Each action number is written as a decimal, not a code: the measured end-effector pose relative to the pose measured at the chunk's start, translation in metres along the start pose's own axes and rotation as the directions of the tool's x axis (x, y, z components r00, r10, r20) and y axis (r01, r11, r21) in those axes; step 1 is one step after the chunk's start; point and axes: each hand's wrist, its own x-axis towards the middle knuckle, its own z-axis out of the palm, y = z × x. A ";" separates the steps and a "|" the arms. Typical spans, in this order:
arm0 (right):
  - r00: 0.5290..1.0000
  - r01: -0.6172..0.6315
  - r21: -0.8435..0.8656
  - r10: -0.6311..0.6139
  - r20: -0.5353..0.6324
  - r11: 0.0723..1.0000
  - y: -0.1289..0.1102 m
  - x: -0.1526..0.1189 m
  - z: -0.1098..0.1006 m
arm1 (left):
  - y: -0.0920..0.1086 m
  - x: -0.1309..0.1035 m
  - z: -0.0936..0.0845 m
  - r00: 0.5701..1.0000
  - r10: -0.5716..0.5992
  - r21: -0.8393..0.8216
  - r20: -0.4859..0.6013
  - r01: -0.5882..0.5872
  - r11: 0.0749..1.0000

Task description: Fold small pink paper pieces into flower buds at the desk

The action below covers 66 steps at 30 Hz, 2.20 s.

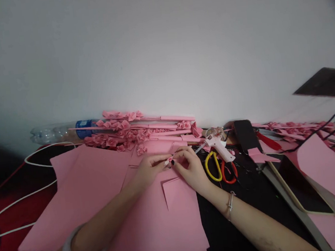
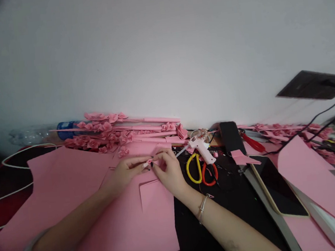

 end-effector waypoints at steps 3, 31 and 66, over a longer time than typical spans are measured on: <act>1.000 0.007 0.005 -0.007 -0.006 1.000 0.000 0.000 0.000 | 0.001 -0.001 0.001 1.000 -0.023 -0.015 -0.013 0.023 1.000; 0.999 0.045 0.032 -0.046 0.015 0.998 -0.002 0.000 -0.001 | -0.004 0.000 -0.003 1.000 0.009 0.054 0.028 -0.010 0.998; 0.999 0.034 0.018 -0.034 0.020 0.999 -0.002 0.000 0.000 | -0.001 0.002 0.002 0.998 0.015 0.039 -0.067 -0.013 0.999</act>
